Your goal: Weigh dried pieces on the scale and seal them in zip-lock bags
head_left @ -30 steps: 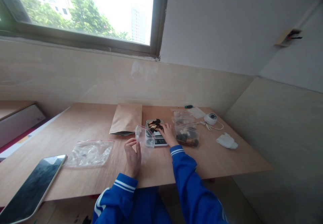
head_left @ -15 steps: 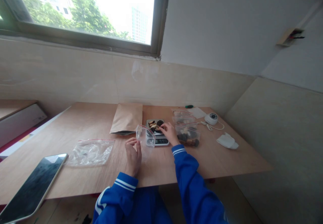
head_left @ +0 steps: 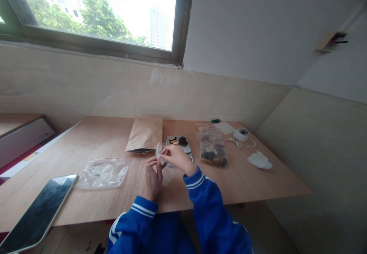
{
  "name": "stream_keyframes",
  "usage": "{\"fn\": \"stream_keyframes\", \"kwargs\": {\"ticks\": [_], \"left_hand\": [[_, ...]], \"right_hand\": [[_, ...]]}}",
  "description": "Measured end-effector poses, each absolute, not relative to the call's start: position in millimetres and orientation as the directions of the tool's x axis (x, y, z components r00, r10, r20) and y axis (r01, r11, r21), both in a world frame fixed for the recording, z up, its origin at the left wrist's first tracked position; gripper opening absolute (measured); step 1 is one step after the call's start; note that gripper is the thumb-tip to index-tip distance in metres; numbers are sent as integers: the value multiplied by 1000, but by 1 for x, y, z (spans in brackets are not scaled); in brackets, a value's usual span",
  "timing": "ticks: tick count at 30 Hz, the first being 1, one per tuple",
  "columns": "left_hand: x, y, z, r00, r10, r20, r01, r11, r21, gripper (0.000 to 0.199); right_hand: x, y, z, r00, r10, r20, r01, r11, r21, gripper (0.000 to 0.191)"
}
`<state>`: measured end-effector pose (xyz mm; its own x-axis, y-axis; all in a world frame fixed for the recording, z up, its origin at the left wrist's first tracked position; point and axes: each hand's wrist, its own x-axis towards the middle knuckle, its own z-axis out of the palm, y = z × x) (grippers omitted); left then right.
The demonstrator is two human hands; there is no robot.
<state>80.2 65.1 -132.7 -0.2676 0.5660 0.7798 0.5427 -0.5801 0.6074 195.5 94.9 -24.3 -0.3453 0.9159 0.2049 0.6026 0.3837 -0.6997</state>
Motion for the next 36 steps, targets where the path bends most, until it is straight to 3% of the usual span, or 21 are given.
{"fn": "stream_keyframes", "kwargs": {"ticks": [5,10,13,16,21,28,31,36], "left_hand": [[81,65,-135,-304,535,788,543,-583,605,9],[81,70,-135,-378,467,799,588,-546,597,6],[81,71,-135,-380,459,803,590,-549,592,5],[81,72,-138,-384,451,806,575,-566,591,5],[79,74,-145,-405,475,781,516,-587,624,6],[78,74,-145,-399,439,805,551,-587,593,6],[79,74,-143,-411,439,799,543,-586,601,5],[80,73,-141,-444,485,753,521,-543,658,6]], "right_hand": [[181,97,-32,-161,964,213,466,265,-844,33],[196,102,-35,-217,961,169,251,222,-942,46],[208,100,-32,-324,946,31,104,68,-992,48],[214,92,-27,-471,880,-66,66,-39,-997,48],[204,86,-29,-619,775,129,6,169,-986,42],[192,86,-34,-527,795,300,175,447,-877,52],[189,86,-37,-491,813,314,213,461,-861,47],[190,83,-40,-390,884,257,197,353,-915,27]]}}
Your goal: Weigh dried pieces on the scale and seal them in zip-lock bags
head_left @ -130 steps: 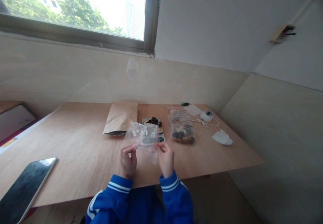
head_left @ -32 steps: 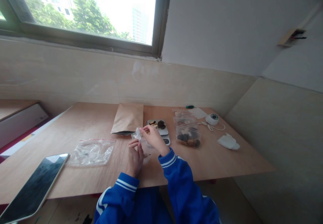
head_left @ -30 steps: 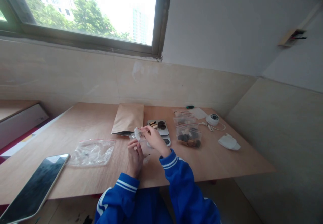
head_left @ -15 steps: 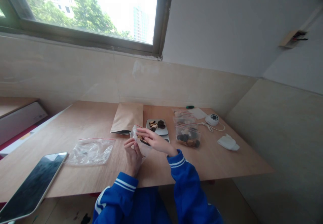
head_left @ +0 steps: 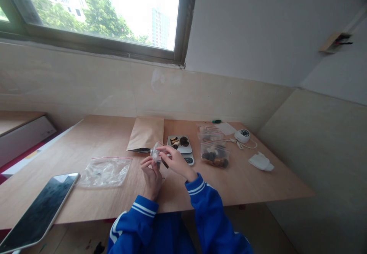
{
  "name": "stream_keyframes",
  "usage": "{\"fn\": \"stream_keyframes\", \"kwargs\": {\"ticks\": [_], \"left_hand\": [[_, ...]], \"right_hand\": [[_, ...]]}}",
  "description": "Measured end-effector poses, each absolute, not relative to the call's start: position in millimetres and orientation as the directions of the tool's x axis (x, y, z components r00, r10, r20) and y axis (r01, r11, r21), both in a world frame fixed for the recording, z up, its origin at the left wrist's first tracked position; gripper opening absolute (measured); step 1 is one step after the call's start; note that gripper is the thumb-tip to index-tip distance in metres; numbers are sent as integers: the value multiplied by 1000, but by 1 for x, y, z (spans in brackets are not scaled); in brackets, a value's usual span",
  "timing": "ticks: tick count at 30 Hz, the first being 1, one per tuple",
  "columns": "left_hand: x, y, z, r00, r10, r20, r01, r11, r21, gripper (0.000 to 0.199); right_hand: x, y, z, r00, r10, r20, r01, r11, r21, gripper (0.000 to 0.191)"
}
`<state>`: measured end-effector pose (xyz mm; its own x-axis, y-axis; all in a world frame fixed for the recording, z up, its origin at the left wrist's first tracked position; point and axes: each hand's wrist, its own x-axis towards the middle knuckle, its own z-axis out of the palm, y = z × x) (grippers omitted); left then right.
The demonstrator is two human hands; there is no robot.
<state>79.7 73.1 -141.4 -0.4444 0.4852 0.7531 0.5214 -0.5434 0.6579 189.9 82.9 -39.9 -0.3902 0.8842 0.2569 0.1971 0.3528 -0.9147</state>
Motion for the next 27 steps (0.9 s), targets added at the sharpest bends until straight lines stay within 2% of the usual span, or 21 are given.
{"fn": "stream_keyframes", "kwargs": {"ticks": [4,6,11,14,15,17,19,20,23,25,27], "left_hand": [[79,73,-141,-474,493,730,501,-531,684,9],[80,72,-140,-481,500,720,469,-547,694,10],[80,70,-139,-447,490,748,464,-588,663,10],[79,70,-138,-436,470,767,507,-576,641,7],[79,69,-138,-442,461,769,519,-568,639,7],[79,69,-136,-462,452,763,524,-555,646,7],[79,69,-135,-477,453,753,512,-553,657,8],[78,70,-134,-477,455,752,507,-556,658,8],[77,71,-136,-460,458,761,511,-565,648,8],[76,72,-138,-455,463,761,505,-569,649,8],[76,73,-140,-463,462,756,498,-570,654,7]], "right_hand": [[196,81,-42,-460,867,190,30,229,-973,31],[198,84,-43,-426,881,206,-37,211,-977,30],[190,92,-40,-52,941,333,-88,328,-940,24],[186,91,-36,-156,908,390,-42,388,-921,23],[188,92,-36,-187,892,412,-6,419,-908,24],[196,99,-39,-137,869,476,127,491,-862,27],[208,115,-48,-55,844,534,336,519,-786,30],[213,125,-55,-79,837,542,444,516,-732,31],[223,157,-77,-290,852,435,682,503,-530,43],[223,173,-89,-362,867,344,778,484,-400,50],[219,181,-96,-378,876,299,836,462,-296,43]]}}
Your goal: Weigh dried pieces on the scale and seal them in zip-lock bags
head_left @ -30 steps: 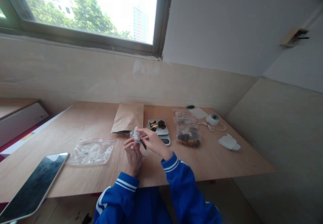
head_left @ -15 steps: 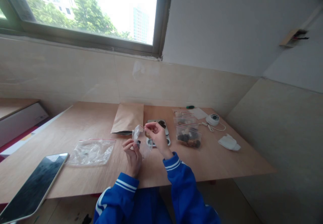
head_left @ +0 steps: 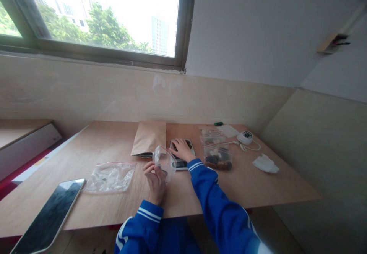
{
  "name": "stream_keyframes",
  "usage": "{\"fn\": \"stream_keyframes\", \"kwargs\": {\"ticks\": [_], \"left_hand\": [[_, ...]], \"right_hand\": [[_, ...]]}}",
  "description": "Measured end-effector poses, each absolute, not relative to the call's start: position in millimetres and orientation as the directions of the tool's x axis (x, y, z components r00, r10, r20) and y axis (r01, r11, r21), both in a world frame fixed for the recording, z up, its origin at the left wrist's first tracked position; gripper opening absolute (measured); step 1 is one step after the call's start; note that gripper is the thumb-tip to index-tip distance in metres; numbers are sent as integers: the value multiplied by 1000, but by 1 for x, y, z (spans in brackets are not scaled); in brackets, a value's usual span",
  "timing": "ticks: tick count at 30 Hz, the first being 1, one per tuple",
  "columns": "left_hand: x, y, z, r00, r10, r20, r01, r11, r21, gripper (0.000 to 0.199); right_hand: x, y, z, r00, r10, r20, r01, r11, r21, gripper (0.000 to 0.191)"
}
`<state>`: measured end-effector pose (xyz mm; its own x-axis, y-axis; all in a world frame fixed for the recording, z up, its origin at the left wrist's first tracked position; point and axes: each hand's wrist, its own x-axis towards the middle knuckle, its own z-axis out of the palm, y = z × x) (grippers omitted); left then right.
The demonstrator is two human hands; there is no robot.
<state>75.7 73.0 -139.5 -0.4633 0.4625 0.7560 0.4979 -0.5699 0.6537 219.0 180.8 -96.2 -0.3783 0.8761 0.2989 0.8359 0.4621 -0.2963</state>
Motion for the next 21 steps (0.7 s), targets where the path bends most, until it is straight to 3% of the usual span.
{"fn": "stream_keyframes", "kwargs": {"ticks": [3,7,15,17,21], "left_hand": [[76,73,-141,-462,459,759,506,-567,651,6],[77,73,-140,-438,466,769,518,-568,640,4],[77,73,-141,-475,488,732,470,-563,680,8],[77,74,-142,-476,488,732,477,-556,681,8],[76,75,-143,-462,491,739,517,-529,674,5]], "right_hand": [[213,181,-98,-371,876,308,878,438,-191,29],[209,174,-96,-315,873,372,919,379,-111,28],[208,170,-91,-133,908,398,933,250,-259,39],[207,165,-81,-42,905,422,912,207,-353,45],[199,148,-53,76,941,330,660,200,-724,55]]}}
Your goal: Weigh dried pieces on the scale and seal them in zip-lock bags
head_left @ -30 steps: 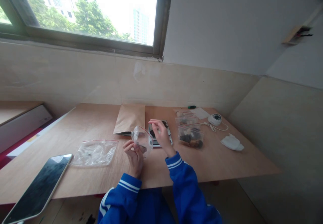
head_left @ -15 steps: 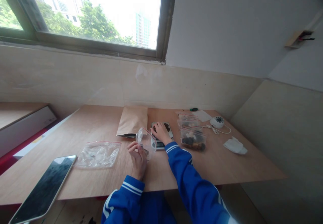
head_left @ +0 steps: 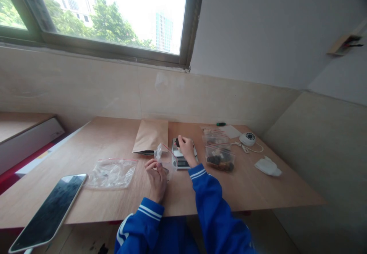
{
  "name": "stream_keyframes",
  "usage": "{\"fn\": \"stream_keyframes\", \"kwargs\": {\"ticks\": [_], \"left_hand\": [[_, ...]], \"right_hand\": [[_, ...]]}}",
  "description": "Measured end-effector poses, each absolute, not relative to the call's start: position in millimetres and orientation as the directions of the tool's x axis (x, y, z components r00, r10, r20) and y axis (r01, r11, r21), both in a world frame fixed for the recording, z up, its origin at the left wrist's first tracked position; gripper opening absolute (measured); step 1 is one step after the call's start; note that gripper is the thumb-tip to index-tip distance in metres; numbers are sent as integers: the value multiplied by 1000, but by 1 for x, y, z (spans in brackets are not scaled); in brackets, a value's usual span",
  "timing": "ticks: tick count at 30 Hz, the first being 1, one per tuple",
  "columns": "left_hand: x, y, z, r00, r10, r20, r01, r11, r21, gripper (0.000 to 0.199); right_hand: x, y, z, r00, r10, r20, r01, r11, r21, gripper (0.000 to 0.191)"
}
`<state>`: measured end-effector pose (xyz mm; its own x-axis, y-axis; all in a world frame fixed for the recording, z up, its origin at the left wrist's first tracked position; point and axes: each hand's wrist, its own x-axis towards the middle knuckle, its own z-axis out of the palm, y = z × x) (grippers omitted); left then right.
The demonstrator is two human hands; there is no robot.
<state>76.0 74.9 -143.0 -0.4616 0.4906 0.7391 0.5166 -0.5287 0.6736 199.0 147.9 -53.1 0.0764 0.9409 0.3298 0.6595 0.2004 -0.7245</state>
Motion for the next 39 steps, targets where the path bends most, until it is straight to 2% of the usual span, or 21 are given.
{"fn": "stream_keyframes", "kwargs": {"ticks": [2,6,11,14,16,19,23,25,29,31,36,39], "left_hand": [[76,75,-143,-450,496,742,531,-520,670,4],[77,74,-142,-453,505,735,514,-525,678,6],[80,74,-135,-559,506,657,430,-501,751,11],[81,75,-133,-582,522,624,403,-482,778,10],[81,75,-133,-580,537,613,384,-483,787,10],[81,74,-134,-572,552,607,351,-504,789,13],[82,73,-132,-581,572,578,301,-509,806,18],[83,72,-131,-582,580,571,291,-507,811,20],[84,72,-129,-576,586,571,294,-503,813,22],[83,72,-130,-570,586,576,312,-494,811,22],[83,73,-133,-561,596,574,337,-469,816,23],[82,74,-134,-566,597,569,321,-476,819,24]], "right_hand": [[190,135,-40,-5,963,271,605,219,-765,51],[170,109,-25,-77,967,244,662,232,-712,40],[165,102,-21,-172,975,142,463,207,-862,55],[183,118,-27,-145,969,201,374,242,-895,56],[202,133,-37,-76,946,317,446,316,-837,49],[232,154,-60,-20,903,429,709,315,-631,34],[259,169,-91,-93,959,268,900,196,-389,50],[264,172,-100,-132,965,225,923,202,-327,45],[265,172,-102,-117,960,255,943,188,-276,27],[265,172,-100,-116,950,289,932,205,-299,25],[261,173,-99,-42,921,387,819,253,-514,26],[251,170,-95,-26,907,420,786,278,-553,29]]}}
